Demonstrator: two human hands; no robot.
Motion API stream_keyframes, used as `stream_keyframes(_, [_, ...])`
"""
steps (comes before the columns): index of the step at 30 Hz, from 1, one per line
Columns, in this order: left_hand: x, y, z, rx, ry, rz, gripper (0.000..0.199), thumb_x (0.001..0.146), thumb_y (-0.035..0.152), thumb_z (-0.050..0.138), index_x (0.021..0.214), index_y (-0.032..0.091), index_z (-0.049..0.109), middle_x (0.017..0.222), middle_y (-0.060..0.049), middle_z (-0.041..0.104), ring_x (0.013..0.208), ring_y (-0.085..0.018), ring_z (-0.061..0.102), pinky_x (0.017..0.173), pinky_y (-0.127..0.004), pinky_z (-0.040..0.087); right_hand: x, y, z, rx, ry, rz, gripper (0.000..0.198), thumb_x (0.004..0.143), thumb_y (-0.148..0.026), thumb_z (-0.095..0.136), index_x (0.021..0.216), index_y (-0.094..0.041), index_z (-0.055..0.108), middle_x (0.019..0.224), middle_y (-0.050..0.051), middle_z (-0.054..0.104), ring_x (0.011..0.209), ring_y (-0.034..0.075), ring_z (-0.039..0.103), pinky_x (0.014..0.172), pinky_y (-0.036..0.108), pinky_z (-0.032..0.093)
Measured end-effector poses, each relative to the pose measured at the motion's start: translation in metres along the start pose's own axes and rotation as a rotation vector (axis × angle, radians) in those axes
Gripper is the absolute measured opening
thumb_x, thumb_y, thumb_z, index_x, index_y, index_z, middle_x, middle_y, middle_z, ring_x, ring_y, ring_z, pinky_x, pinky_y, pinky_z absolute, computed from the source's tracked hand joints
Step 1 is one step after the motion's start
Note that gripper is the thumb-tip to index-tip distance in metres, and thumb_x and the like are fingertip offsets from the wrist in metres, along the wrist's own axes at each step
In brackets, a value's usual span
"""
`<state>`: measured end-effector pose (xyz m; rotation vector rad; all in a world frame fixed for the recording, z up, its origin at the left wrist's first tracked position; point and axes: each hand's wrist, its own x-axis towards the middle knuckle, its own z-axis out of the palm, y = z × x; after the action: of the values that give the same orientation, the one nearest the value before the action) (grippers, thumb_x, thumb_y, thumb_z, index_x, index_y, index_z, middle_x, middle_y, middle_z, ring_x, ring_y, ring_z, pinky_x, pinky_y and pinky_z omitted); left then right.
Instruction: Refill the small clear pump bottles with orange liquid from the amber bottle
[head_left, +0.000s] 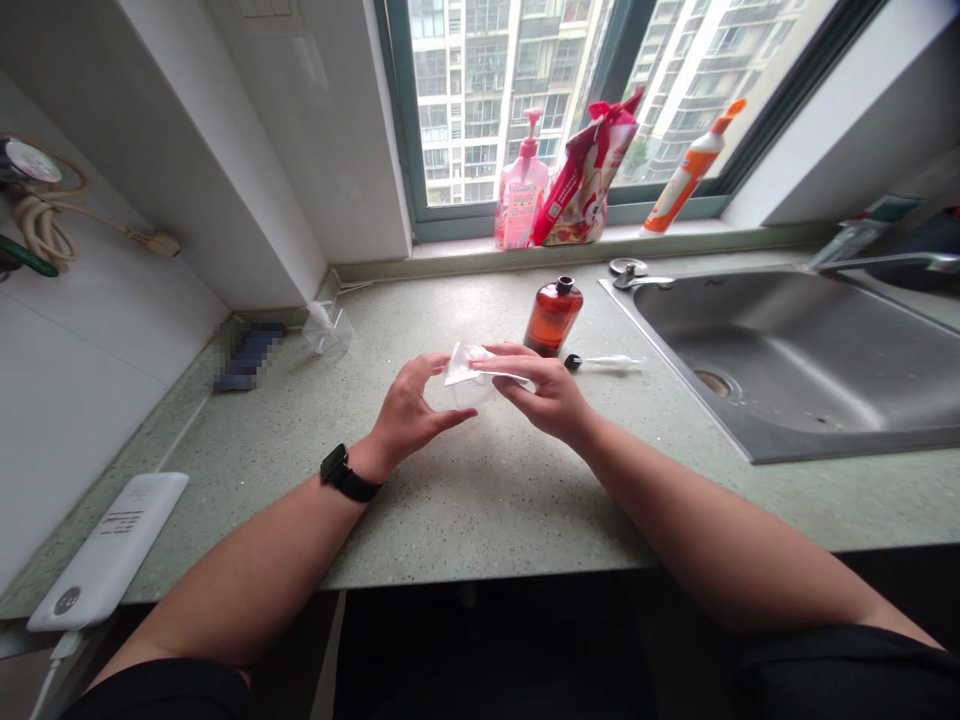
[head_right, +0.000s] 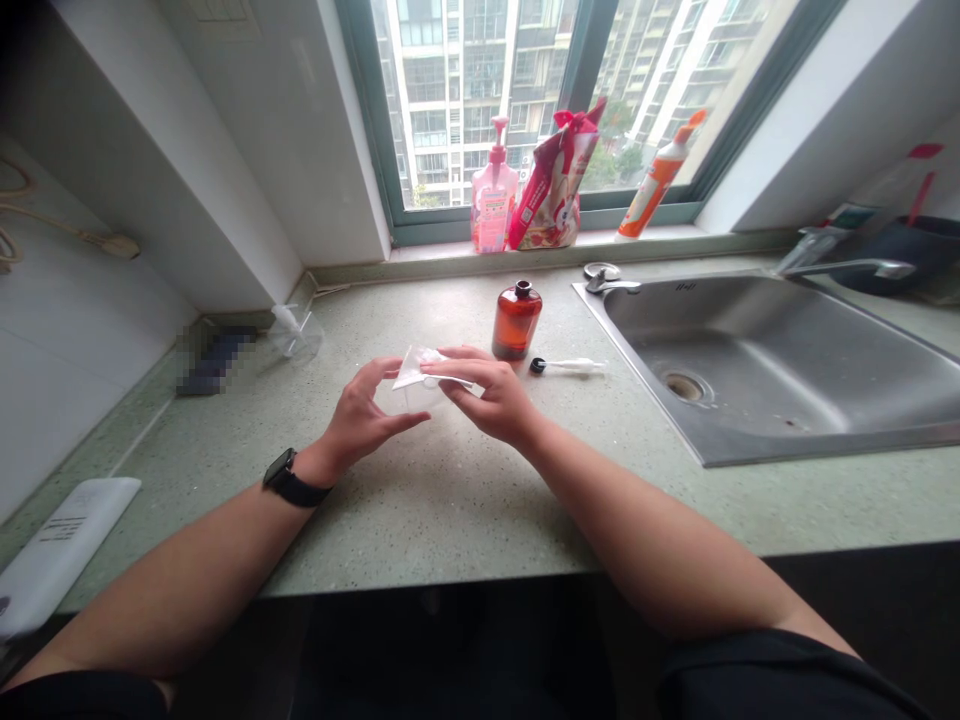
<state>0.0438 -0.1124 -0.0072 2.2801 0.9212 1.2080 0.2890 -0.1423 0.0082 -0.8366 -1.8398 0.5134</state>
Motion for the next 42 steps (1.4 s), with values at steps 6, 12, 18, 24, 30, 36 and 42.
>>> stream_keyframes(6, [0.000, 0.000, -0.002, 0.033, 0.080, -0.087, 0.071, 0.079, 0.059, 0.093, 0.132, 0.024, 0.062, 0.131, -0.011, 0.071, 0.119, -0.031, 0.072, 0.103, -0.051, 0.063, -0.001, 0.004, 0.005, 0.037, 0.033, 0.049, 0.032, 0.102, -0.032, 0.068, 0.132, -0.034, 0.079, 0.134, 0.005, 0.080, 0.143, 0.027, 0.064, 0.124, 0.053, 0.049])
stream_keyframes(12, [0.002, -0.011, -0.005, 0.070, 0.154, -0.144, 0.071, 0.077, 0.058, 0.094, 0.130, 0.024, 0.062, 0.129, -0.010, 0.070, 0.118, -0.031, 0.071, 0.105, -0.052, 0.061, -0.005, 0.002, 0.011, -0.116, -0.001, 0.032, 0.029, 0.101, -0.025, 0.067, 0.122, -0.038, 0.082, 0.128, 0.001, 0.082, 0.145, 0.028, 0.063, 0.132, 0.065, 0.032])
stream_keyframes(18, [0.003, -0.020, -0.009, 0.102, 0.170, -0.147, 0.072, 0.077, 0.058, 0.094, 0.132, 0.024, 0.063, 0.130, -0.011, 0.070, 0.116, -0.030, 0.071, 0.106, -0.051, 0.059, -0.004, 0.006, 0.005, 0.010, 0.219, 0.218, 0.023, 0.101, -0.039, 0.070, 0.116, -0.031, 0.085, 0.125, 0.005, 0.083, 0.130, 0.028, 0.074, 0.122, 0.054, 0.050])
stream_keyframes(24, [0.002, -0.012, -0.010, 0.192, 0.075, -0.041, 0.071, 0.082, 0.059, 0.090, 0.137, 0.026, 0.062, 0.129, -0.010, 0.072, 0.117, -0.032, 0.068, 0.108, -0.052, 0.054, -0.002, 0.005, 0.005, -0.038, 0.268, 0.193, 0.028, 0.102, -0.040, 0.067, 0.123, -0.029, 0.083, 0.128, 0.005, 0.082, 0.131, 0.026, 0.073, 0.120, 0.050, 0.053])
stream_keyframes(30, [0.002, -0.002, -0.010, 0.244, -0.010, 0.018, 0.067, 0.087, 0.059, 0.085, 0.141, 0.027, 0.062, 0.132, -0.010, 0.072, 0.121, -0.034, 0.065, 0.109, -0.052, 0.049, -0.003, -0.004, 0.011, -0.164, 0.104, -0.018, 0.030, 0.101, -0.024, 0.065, 0.124, -0.035, 0.082, 0.126, 0.000, 0.083, 0.132, 0.025, 0.072, 0.118, 0.053, 0.056])
stream_keyframes(36, [0.000, -0.003, -0.008, 0.241, -0.031, 0.035, 0.066, 0.087, 0.060, 0.085, 0.140, 0.027, 0.063, 0.133, -0.010, 0.072, 0.124, -0.034, 0.065, 0.111, -0.052, 0.048, -0.004, -0.001, 0.008, -0.269, -0.007, -0.180, 0.032, 0.101, -0.021, 0.067, 0.125, -0.037, 0.081, 0.132, -0.001, 0.081, 0.136, 0.025, 0.069, 0.120, 0.053, 0.054])
stream_keyframes(42, [0.000, -0.003, -0.006, 0.178, 0.010, -0.017, 0.068, 0.085, 0.061, 0.087, 0.138, 0.025, 0.063, 0.130, -0.011, 0.073, 0.117, -0.032, 0.070, 0.111, -0.054, 0.053, -0.005, -0.001, 0.002, -0.420, -0.043, -0.241, 0.030, 0.098, -0.022, 0.072, 0.119, -0.041, 0.082, 0.137, -0.005, 0.078, 0.139, 0.027, 0.066, 0.125, 0.057, 0.046])
